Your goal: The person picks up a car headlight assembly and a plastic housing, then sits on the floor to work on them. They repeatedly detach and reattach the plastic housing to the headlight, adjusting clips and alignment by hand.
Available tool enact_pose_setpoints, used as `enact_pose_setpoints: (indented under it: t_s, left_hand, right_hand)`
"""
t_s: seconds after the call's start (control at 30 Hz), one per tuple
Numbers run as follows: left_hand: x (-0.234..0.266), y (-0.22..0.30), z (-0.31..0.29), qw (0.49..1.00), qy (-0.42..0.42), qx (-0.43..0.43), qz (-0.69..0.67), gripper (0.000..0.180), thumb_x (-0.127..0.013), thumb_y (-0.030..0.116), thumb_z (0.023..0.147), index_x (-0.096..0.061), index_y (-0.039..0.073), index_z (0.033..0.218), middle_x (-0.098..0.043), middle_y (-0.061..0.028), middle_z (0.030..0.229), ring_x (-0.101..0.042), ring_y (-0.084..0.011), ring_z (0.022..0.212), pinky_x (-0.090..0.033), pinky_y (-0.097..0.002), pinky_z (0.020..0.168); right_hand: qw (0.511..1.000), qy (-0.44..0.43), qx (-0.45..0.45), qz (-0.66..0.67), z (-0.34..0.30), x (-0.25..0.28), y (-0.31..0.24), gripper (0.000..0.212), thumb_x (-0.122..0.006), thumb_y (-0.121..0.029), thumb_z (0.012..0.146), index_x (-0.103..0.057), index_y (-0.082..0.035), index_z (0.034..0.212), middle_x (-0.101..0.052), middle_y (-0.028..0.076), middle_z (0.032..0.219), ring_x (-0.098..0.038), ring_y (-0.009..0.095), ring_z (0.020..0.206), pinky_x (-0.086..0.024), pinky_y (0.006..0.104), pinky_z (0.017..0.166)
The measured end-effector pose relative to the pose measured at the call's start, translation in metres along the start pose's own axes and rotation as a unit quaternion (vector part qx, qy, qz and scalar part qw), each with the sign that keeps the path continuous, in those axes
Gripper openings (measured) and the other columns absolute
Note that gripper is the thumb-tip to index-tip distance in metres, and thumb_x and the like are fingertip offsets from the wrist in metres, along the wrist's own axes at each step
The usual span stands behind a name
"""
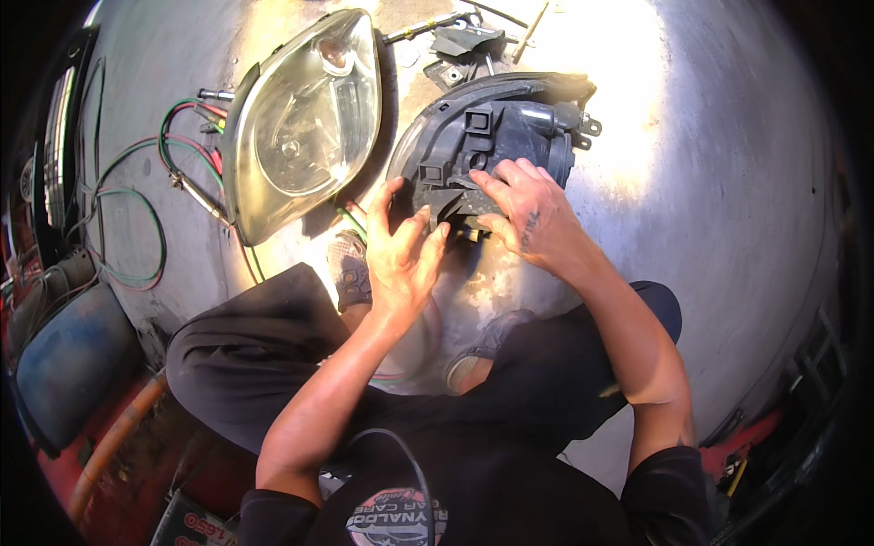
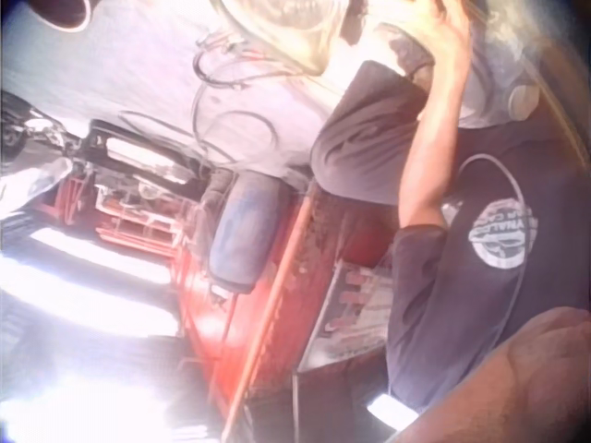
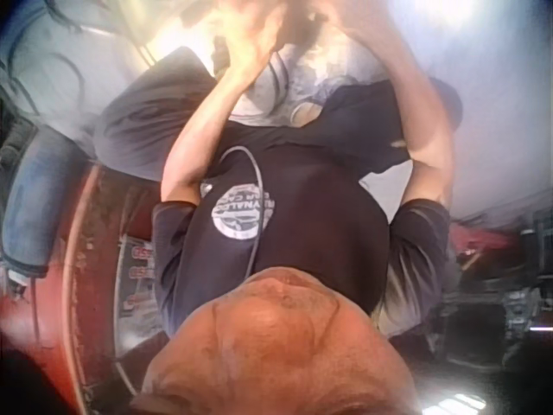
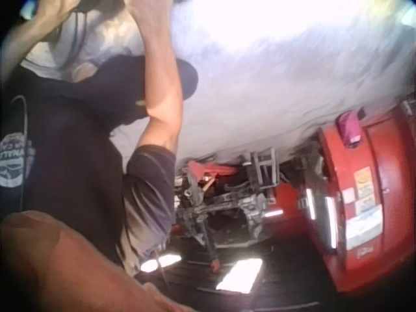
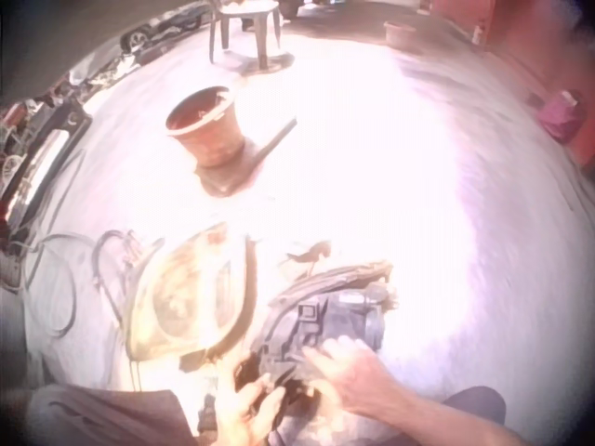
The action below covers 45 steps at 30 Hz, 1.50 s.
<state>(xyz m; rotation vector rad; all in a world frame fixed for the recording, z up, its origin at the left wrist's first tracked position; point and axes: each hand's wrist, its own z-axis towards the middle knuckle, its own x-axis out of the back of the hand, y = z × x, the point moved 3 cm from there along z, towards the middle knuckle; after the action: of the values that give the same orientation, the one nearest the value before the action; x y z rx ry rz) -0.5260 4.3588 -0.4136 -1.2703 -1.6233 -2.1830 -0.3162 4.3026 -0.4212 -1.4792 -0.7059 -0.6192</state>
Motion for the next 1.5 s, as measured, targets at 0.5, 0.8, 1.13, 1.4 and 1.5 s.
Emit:
enact_pose_setpoints:
  t_s: [0.5, 0.8, 1.13, 1.4, 1.5]
  left_hand:
    - [-0.003, 0.007, 0.002, 0.999, 0.001, 0.025, -0.024, 0.022, -0.079, 0.013, 0.094, -0.072, -0.003, 0.108, -0.050, -0.0236, 0.149, -0.055, -0.0402, 0.134, -0.043, -0.0515, 0.115]
    - [-0.005, 0.002, 0.001, 0.999, 0.000, 0.048, -0.025, 0.025, -0.079, 0.018, 0.095, -0.074, -0.002, 0.110, -0.050, -0.0222, 0.151, -0.054, -0.0381, 0.137, -0.042, -0.0518, 0.117]
    - [-0.002, 0.005, 0.009, 0.998, -0.018, 0.020, -0.059, 0.049, -0.077, 0.015, 0.096, -0.061, 0.004, 0.141, -0.042, -0.0202, 0.161, -0.043, -0.0369, 0.150, -0.040, -0.0499, 0.120]
    - [-0.013, -0.022, 0.021, 0.966, -0.112, 0.139, -0.187, 0.088, -0.081, 0.035, 0.095, -0.037, 0.006, 0.165, -0.041, -0.0218, 0.166, -0.034, -0.0319, 0.157, -0.026, -0.0460, 0.129]
    - [-0.014, -0.017, 0.025, 0.966, -0.117, 0.135, -0.188, 0.087, -0.081, 0.037, 0.095, -0.039, 0.010, 0.166, -0.042, -0.0225, 0.166, -0.036, -0.0322, 0.156, -0.027, -0.0454, 0.128]
  right_hand:
    - [0.996, 0.014, 0.064, -0.067, 0.004, 0.000, -0.002, 0.056, -0.084, -0.022, 0.080, -0.068, 0.004, 0.128, -0.064, 0.010, 0.105, -0.062, 0.028, 0.101, -0.053, 0.0413, 0.083]
    - [0.993, 0.060, 0.097, -0.027, 0.005, -0.005, 0.006, 0.052, -0.085, -0.018, 0.075, -0.069, 0.006, 0.118, -0.065, 0.011, 0.099, -0.064, 0.030, 0.094, -0.054, 0.0408, 0.081]
    - [0.996, 0.063, 0.065, -0.006, 0.004, 0.016, 0.023, 0.057, -0.084, -0.029, 0.080, -0.070, 0.003, 0.125, -0.066, 0.014, 0.095, -0.060, 0.034, 0.088, -0.052, 0.0433, 0.081]
    - [0.998, 0.063, 0.026, 0.014, -0.001, 0.027, 0.041, 0.060, -0.086, -0.033, 0.080, -0.070, 0.001, 0.127, -0.070, 0.015, 0.099, -0.060, 0.035, 0.091, -0.052, 0.0432, 0.085]
    - [0.998, 0.059, 0.006, 0.013, -0.003, 0.030, 0.040, 0.057, -0.085, -0.028, 0.080, -0.070, 0.001, 0.128, -0.071, 0.016, 0.100, -0.061, 0.035, 0.094, -0.051, 0.0438, 0.088]
